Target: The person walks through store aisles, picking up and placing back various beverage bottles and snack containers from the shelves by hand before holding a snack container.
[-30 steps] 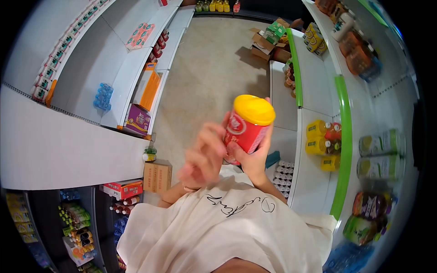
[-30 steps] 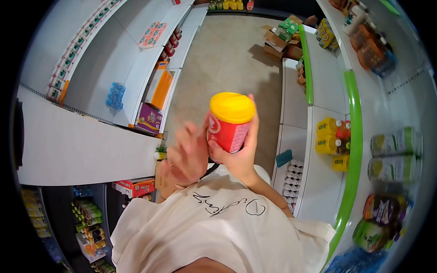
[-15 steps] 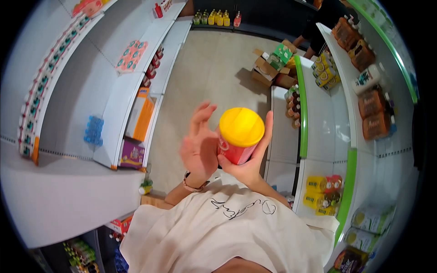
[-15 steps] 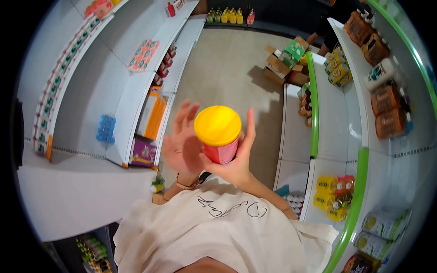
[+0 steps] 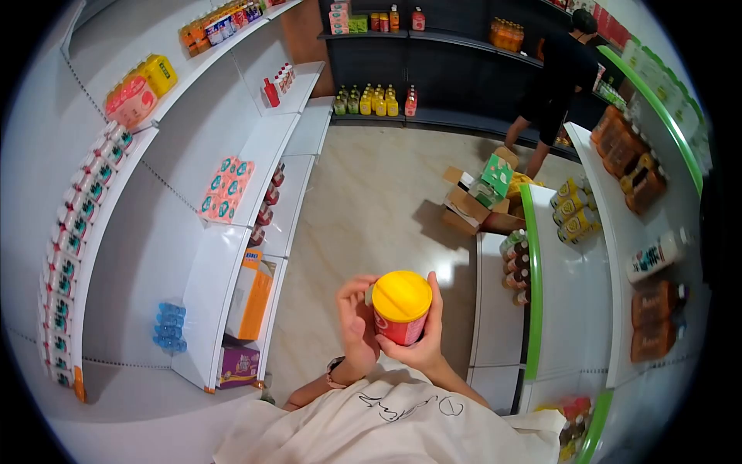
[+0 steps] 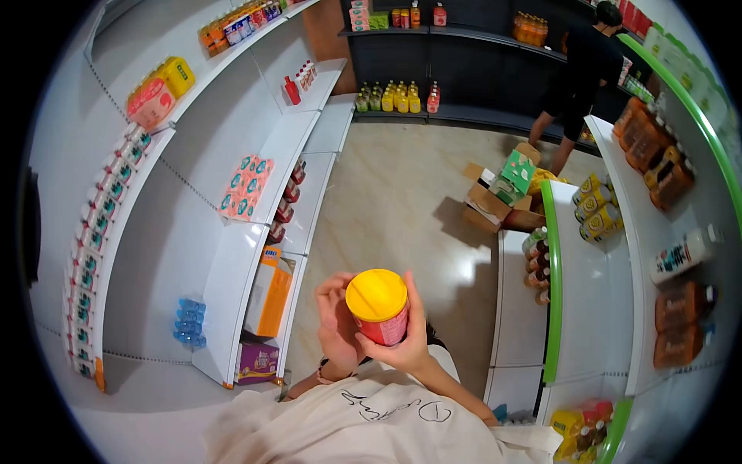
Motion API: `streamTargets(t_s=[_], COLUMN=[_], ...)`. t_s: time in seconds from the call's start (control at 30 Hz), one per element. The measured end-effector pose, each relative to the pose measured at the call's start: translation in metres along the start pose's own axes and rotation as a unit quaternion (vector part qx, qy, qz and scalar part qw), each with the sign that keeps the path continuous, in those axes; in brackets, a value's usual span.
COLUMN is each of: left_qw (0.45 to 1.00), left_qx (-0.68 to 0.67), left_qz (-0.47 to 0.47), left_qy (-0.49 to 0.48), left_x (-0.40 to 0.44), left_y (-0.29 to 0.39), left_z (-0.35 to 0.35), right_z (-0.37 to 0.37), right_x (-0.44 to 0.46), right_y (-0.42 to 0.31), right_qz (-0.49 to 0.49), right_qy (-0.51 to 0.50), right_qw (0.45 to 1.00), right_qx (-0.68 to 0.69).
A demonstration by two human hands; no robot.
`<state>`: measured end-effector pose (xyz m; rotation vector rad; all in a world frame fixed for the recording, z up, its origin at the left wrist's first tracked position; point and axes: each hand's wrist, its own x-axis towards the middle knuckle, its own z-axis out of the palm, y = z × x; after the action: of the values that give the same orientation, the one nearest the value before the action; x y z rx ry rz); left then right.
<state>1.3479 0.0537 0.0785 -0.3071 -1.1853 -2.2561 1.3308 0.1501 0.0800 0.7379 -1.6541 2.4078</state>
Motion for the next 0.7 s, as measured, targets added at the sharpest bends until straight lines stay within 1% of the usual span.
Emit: streamTargets(t_s=[0.03, 0.07, 0.1, 0.17, 0.23, 0.3, 0.33, 0.4, 0.43, 0.47, 0.5, 0.53, 0.57, 0.6, 0.63, 0.7], left_qw=[0.996, 0.992, 0.992, 0.99, 0.991, 0.994, 0.993, 0.99, 0.99, 0.989, 0.987, 0.988, 0.987, 0.988, 0.987, 0.987], left_qx=[0.05, 0.059, 0.058, 0.098, 0.103, 0.09, 0.096, 0.096, 0.097, 0.084, 0.071, 0.058, 0.058, 0.041, 0.024, 0.037], left_qz=[-0.059, -0.112, -0.108, -0.1, -0.081, -0.063, -0.056, -0.081, -0.081, -0.081, -0.081, -0.1, -0.1, -0.122, -0.145, -0.15], left_qy=[0.037, 0.016, 0.015, -0.034, -0.04, -0.031, -0.036, -0.07, -0.071, -0.094, -0.116, -0.107, -0.109, -0.083, -0.059, -0.04], left_x=[0.02, 0.046, 0.066, 0.105, 0.143, 0.195, 0.227, 0.284, 0.307, 0.327, 0.347, 0.362, 0.376, 0.388, 0.4, 0.425], left_y=[-0.004, -0.006, -0.019, -0.048, -0.082, -0.106, -0.115, -0.134, -0.146, -0.158, -0.17, -0.18, -0.188, -0.198, -0.206, -0.22], left_z=[0.001, 0.006, 0.001, -0.012, -0.016, -0.011, -0.004, 0.013, 0.016, 0.017, 0.016, 0.014, 0.01, 0.009, 0.007, 0.0], right_z=[-0.006, -0.014, -0.019, -0.028, -0.039, -0.045, -0.049, -0.066, -0.075, -0.082, -0.086, -0.09, -0.092, -0.095, -0.096, -0.095], right_x=[0.012, 0.03, 0.051, 0.097, 0.143, 0.198, 0.229, 0.288, 0.311, 0.327, 0.343, 0.359, 0.374, 0.389, 0.404, 0.43], right_y=[0.019, 0.035, 0.047, 0.069, 0.088, 0.095, 0.094, 0.101, 0.107, 0.122, 0.137, 0.151, 0.161, 0.167, 0.17, 0.178], right_qz=[-0.024, -0.052, -0.055, -0.083, -0.079, -0.02, -0.039, -0.056, -0.065, -0.093, -0.094, -0.111, -0.128, -0.111, -0.113, -0.039], right_qy=[-0.009, -0.022, -0.024, -0.072, -0.079, -0.06, -0.062, -0.061, -0.061, -0.06, -0.059, -0.055, -0.052, -0.056, -0.058, -0.061], right_qw=[0.998, 0.99, 0.99, 0.986, 0.987, 0.992, 0.991, 0.991, 0.991, 0.989, 0.989, 0.988, 0.986, 0.986, 0.985, 0.99], right_qx=[-0.063, -0.13, -0.13, -0.122, -0.119, -0.111, -0.108, -0.101, -0.1, -0.097, -0.097, -0.095, -0.094, -0.113, -0.117, -0.125])
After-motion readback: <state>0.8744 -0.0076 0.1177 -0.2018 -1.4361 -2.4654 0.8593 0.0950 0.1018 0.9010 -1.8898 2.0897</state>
